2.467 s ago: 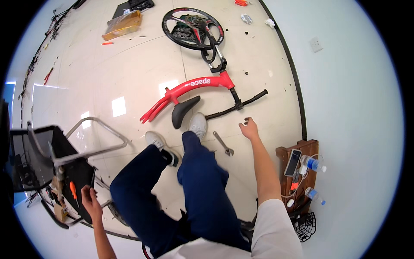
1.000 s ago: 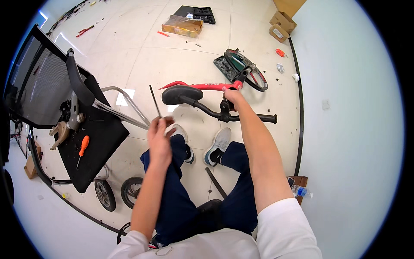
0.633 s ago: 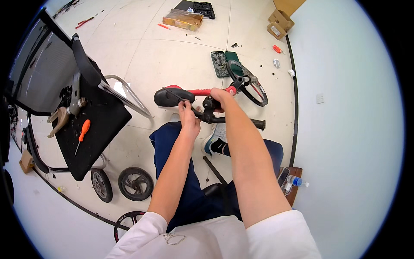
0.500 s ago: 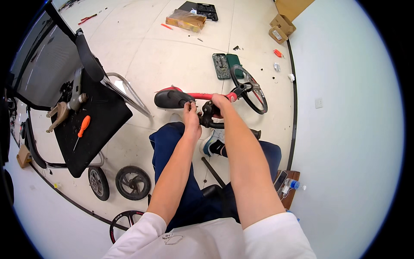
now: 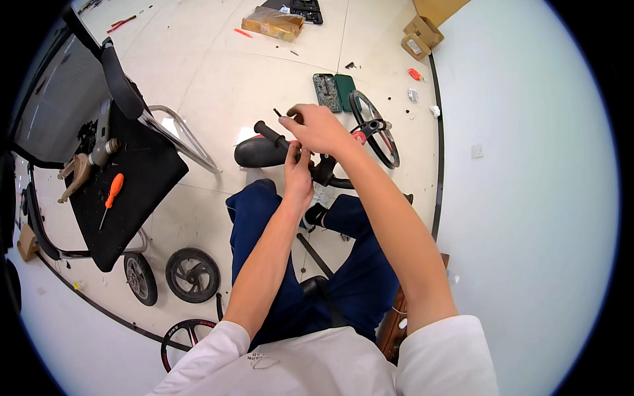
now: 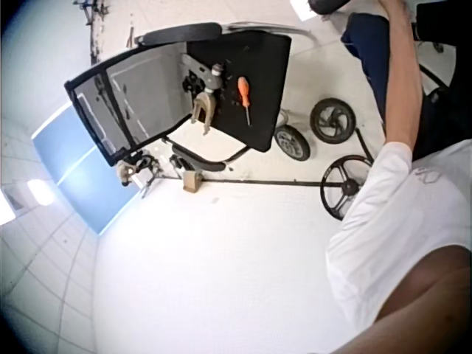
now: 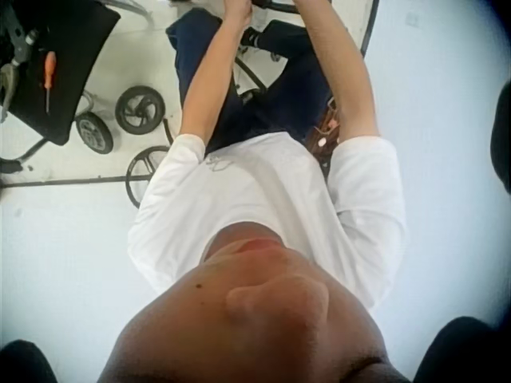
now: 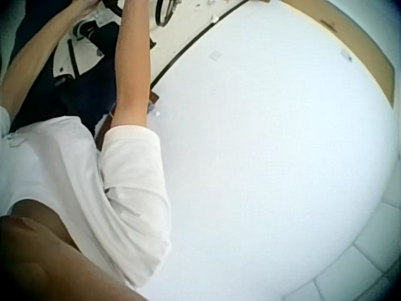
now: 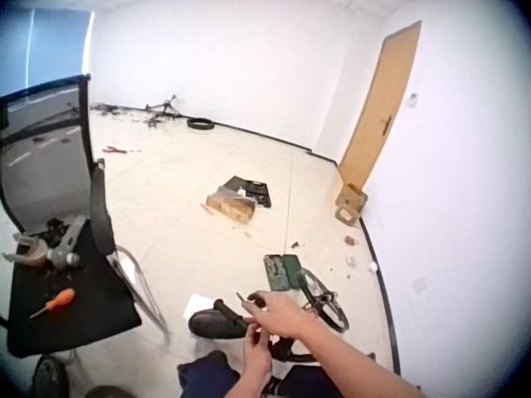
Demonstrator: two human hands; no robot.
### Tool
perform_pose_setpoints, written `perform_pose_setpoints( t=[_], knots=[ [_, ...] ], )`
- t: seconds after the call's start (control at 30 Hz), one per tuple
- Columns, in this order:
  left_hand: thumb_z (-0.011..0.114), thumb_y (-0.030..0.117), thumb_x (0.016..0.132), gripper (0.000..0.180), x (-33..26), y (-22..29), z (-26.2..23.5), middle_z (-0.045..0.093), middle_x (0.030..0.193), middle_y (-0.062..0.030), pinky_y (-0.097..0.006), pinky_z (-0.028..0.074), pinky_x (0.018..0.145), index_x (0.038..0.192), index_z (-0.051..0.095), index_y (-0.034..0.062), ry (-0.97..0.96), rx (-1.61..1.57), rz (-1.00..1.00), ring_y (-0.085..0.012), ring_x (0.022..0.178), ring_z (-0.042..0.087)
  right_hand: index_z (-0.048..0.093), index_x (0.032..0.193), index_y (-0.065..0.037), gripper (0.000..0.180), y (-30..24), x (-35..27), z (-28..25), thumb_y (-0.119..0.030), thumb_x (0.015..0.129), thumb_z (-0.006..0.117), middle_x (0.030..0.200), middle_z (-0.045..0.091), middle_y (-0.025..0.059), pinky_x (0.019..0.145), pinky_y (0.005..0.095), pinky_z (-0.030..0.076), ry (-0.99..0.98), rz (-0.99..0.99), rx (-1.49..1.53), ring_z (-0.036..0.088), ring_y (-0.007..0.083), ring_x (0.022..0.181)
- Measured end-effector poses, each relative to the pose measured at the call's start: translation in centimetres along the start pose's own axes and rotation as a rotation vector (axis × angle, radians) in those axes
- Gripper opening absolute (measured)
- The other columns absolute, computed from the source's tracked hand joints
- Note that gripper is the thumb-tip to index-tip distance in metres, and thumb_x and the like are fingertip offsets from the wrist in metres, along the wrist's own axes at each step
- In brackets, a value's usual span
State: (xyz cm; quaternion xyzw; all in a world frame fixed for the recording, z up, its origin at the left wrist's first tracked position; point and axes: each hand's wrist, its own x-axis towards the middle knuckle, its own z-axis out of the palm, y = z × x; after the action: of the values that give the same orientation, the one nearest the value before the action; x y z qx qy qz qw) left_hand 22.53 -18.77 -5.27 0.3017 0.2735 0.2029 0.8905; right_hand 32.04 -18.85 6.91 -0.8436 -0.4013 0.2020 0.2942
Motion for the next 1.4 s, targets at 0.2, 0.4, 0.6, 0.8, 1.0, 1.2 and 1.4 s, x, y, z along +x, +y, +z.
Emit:
perform_pose_setpoints(
  t=[0.2, 0.4, 0.6, 0.8, 1.0, 1.2, 1.4],
  knots=[
    [0.056, 0.014, 0.098, 0.013, -0.2, 0.7, 1.2, 0.044, 0.088, 0.0032, -0.022, 0.036, 0.068, 0.111, 0.053, 0.0109, 0.024, 0.04, 0.061, -0.008, 0.075, 0.04, 0.068, 0.093, 0.005, 0.029, 1.0, 0.7, 0.7, -0.023, 0.092, 0.057, 0.07, 0.066, 0.0107, 0.06, 0.0318, 0.05, 0.051, 0.03, 0.128, 0.064, 0.0189, 0.062],
    [0.055, 0.011, 0.098, 0.035, -0.4, 2.0, 1.7, 0.044, 0.092, -0.0025, -0.027, 0.046, 0.073, 0.129, 0.04, 0.0105, 0.029, -0.173, -0.008, -0.0106, 0.081, 0.046, 0.069, 0.096, 0.001, 0.025, 1.6, -6.5, -7.8, -0.022, 0.09, 0.061, 0.067, 0.063, 0.0072, 0.056, 0.0305, 0.046, 0.553, 0.071, 0.058, 0.057, 0.0155, 0.057],
    [0.052, 0.008, 0.098, 0.032, -1.4, 3.3, 2.9, 0.046, 0.095, -0.0053, -0.033, 0.048, 0.087, 0.127, 0.039, 0.0069, -0.142, -0.256, -0.005, -0.0125, 0.086, 0.05, 0.068, 0.095, -0.005, 0.027, 4.0, -16.2, -10.9, -0.03, 0.088, 0.063, 0.08, 0.062, 0.0083, 0.062, 0.0324, 0.045, 0.698, 0.296, -0.758, 0.058, 0.0213, 0.067],
    [0.052, 0.006, 0.098, 0.03, -2.8, 4.6, 2.7, 0.045, 0.097, -0.008, -0.041, 0.05, 0.092, 0.125, 0.037, 0.0057, -0.125, -0.323, -0.008, -0.0149, 0.091, 0.05, 0.065, 0.085, 0.003, 0.03, 9.8, -19.5, -7.4, -0.025, 0.092, 0.06, 0.068, 0.059, 0.0055, 0.062, 0.0278, 0.043, 0.939, 0.407, 0.107, 0.05, 0.0107, 0.062],
    [0.046, 0.009, 0.1, 0.033, -3.2, 4.1, 2.0, 0.055, 0.111, -0.0132, -0.039, 0.04, 0.101, 0.133, 0.04, 0.0035, -0.101, -0.161, -0.072, -0.0199, 0.106, 0.055, 0.049, 0.062, 0.002, 0.039, 9.8, -11.0, -9.0, -0.019, 0.094, 0.056, 0.056, 0.045, -0.0011, 0.049, 0.0276, 0.03, 1.241, 0.243, 0.381, 0.038, 0.0064, 0.055],
    [0.035, 0.025, 0.105, 0.036, -3.2, 4.9, 1.3, 0.053, 0.113, -0.0145, -0.039, 0.04, 0.104, 0.131, 0.044, 0.0028, -0.053, 0.242, -0.085, -0.0209, 0.104, 0.054, 0.057, 0.065, 0.005, 0.039, 6.8, -3.3, -11.3, -0.026, 0.087, 0.066, 0.052, 0.047, 0.0024, 0.048, 0.0265, 0.032, 0.954, 0.097, 0.292, 0.04, 0.0081, 0.049],
    [0.051, 0.054, 0.092, 0.06, -3.0, 9.1, -0.1, 0.048, 0.123, -0.0284, -0.049, 0.038, 0.097, 0.121, 0.06, 0.0016, 0.007, 1.678, 0.314, -0.0438, 0.11, 0.047, 0.06, 0.066, 0.003, 0.036, 4.2, -0.5, -9.8, -0.026, 0.084, 0.071, 0.049, 0.055, 0.0046, 0.044, 0.0265, 0.035, 0.885, 0.033, 0.254, 0.044, 0.0078, 0.043]
  ],
)
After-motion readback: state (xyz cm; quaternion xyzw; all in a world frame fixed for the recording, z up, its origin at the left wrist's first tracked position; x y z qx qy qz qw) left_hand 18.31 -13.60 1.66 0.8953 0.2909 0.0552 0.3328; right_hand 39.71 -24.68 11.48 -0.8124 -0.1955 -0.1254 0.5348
